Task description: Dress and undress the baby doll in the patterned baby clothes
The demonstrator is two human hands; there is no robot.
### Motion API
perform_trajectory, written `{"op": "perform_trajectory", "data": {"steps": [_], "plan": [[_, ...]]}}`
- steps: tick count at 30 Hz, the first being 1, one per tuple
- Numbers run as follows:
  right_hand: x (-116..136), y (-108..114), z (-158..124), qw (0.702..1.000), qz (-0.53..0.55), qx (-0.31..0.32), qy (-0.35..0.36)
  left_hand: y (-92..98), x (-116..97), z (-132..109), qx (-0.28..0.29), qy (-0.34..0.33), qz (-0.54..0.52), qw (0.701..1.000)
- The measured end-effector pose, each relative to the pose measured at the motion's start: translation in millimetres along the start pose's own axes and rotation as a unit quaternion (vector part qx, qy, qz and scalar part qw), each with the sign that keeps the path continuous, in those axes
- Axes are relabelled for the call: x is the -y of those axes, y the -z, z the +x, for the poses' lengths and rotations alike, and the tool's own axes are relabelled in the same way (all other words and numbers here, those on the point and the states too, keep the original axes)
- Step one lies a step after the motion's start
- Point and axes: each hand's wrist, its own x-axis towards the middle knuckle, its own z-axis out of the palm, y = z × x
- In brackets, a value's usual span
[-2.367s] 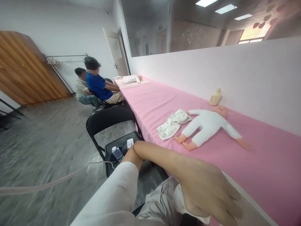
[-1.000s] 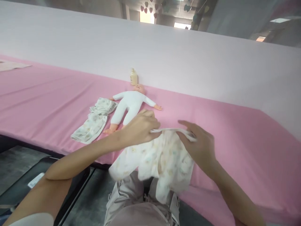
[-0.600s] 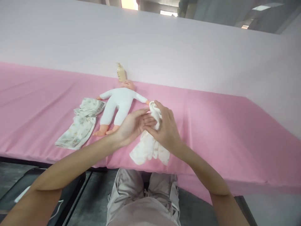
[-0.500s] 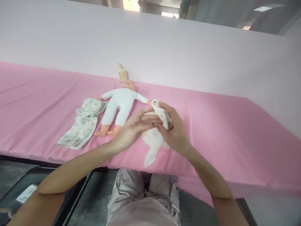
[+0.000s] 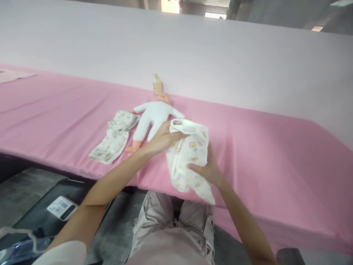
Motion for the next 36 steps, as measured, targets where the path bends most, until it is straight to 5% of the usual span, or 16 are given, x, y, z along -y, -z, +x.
{"op": "perform_trajectory", "data": {"steps": [4, 9, 15, 18, 22, 26, 28, 31, 34, 36], "plan": [[-22.5, 2.3, -15.4, 0.986, 0.026, 0.148, -0.070, 8.6, -3.3, -3.0, -0.015, 0.009, -0.035, 0.999], [-28.4, 39.1, 3.2, 0.974, -0.030, 0.135, -0.180, 21.6, -3.5, 3.7, -0.066, 0.007, 0.015, 0.998], [-0.3, 93.1, 35.2, 0.953, -0.200, 0.171, -0.153, 29.4, -0.6, 18.8, -0.079, 0.008, 0.058, 0.995], [16.0, 107.7, 35.2, 0.956, -0.239, 0.113, -0.125, 27.5, -5.0, 15.2, -0.079, 0.002, 0.043, 0.996], [24.3, 117.5, 29.7, 0.947, -0.270, 0.111, -0.133, 25.3, -8.6, 11.0, -0.050, 0.002, 0.044, 0.998], [30.1, 135.0, 47.8, 0.936, -0.320, 0.024, -0.146, 20.6, -1.7, 32.6, -0.013, 0.003, 0.076, 0.997], [38.3, 147.9, 60.3, 0.911, -0.391, 0.031, -0.126, 17.2, -0.3, 49.3, -0.002, -0.008, 0.084, 0.996], [54.8, 167.2, 59.6, 0.877, -0.478, -0.039, -0.019, 16.5, -5.0, 60.7, -0.014, -0.055, 0.091, 0.994], [62.6, 171.6, 23.9, 0.861, -0.488, -0.027, 0.139, 22.7, -1.8, 37.3, -0.016, -0.096, 0.146, 0.985], [57.2, 160.0, -11.9, 0.866, -0.453, 0.041, 0.207, 24.6, 15.5, 3.0, 0.051, -0.097, 0.175, 0.978]]}}
